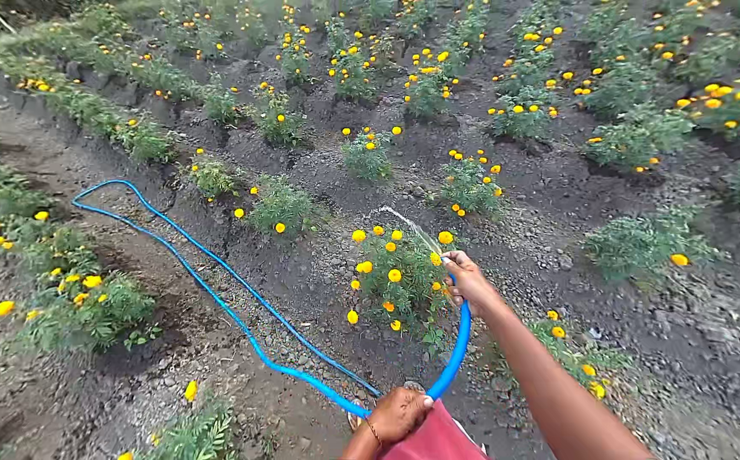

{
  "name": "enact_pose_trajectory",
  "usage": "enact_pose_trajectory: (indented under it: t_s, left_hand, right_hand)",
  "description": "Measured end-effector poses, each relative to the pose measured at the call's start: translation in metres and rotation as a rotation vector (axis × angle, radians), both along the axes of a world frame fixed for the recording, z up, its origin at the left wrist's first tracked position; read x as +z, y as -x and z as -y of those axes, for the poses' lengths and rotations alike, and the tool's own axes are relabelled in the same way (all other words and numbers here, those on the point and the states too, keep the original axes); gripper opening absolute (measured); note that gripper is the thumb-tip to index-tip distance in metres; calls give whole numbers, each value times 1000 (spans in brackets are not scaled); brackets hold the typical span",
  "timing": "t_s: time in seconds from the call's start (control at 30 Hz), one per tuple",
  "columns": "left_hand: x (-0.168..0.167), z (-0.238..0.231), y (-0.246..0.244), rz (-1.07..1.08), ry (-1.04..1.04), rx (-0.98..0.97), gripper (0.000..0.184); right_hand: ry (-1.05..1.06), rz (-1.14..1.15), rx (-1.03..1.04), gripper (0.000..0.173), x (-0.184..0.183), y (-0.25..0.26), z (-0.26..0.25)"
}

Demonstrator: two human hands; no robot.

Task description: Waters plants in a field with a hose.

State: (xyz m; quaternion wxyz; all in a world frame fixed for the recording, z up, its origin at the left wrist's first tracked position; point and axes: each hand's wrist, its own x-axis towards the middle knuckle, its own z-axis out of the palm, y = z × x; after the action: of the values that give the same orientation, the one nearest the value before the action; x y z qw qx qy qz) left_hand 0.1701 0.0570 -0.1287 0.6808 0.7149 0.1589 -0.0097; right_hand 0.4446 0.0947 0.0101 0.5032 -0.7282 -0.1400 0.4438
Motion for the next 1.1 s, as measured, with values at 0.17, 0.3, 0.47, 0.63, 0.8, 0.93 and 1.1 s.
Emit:
enact_pose_trajectory:
  t_s: [0.17, 0.3, 0.47, 0.63, 0.8, 0.93, 1.1]
  left_hand:
    - [8, 29, -43, 71, 115, -71, 55]
    - [3, 61, -83, 107, 164, -67, 54]
    - [-8, 89, -123, 72, 184, -88, 54]
    - [-18, 99, -138, -5, 136, -57, 51]
    - [-25, 107, -135, -87, 100, -19, 51]
    - [-28, 116, -133, -148, 68, -3, 52]
    - [-15, 119, -131, -269, 3, 0, 56]
  right_hand:
    - [8, 17, -12, 25, 6, -36, 26]
    - [34, 14, 7, 23, 3, -70, 46]
    - [6, 22, 15, 22, -10, -116, 85]
    - [-10, -2, 21, 24, -22, -139, 112]
    - [-46, -23, 33, 26, -27, -136, 127]
    - [-87, -33, 36, 27, -36, -135, 140]
    - [-119, -75, 18, 25, -38, -136, 147]
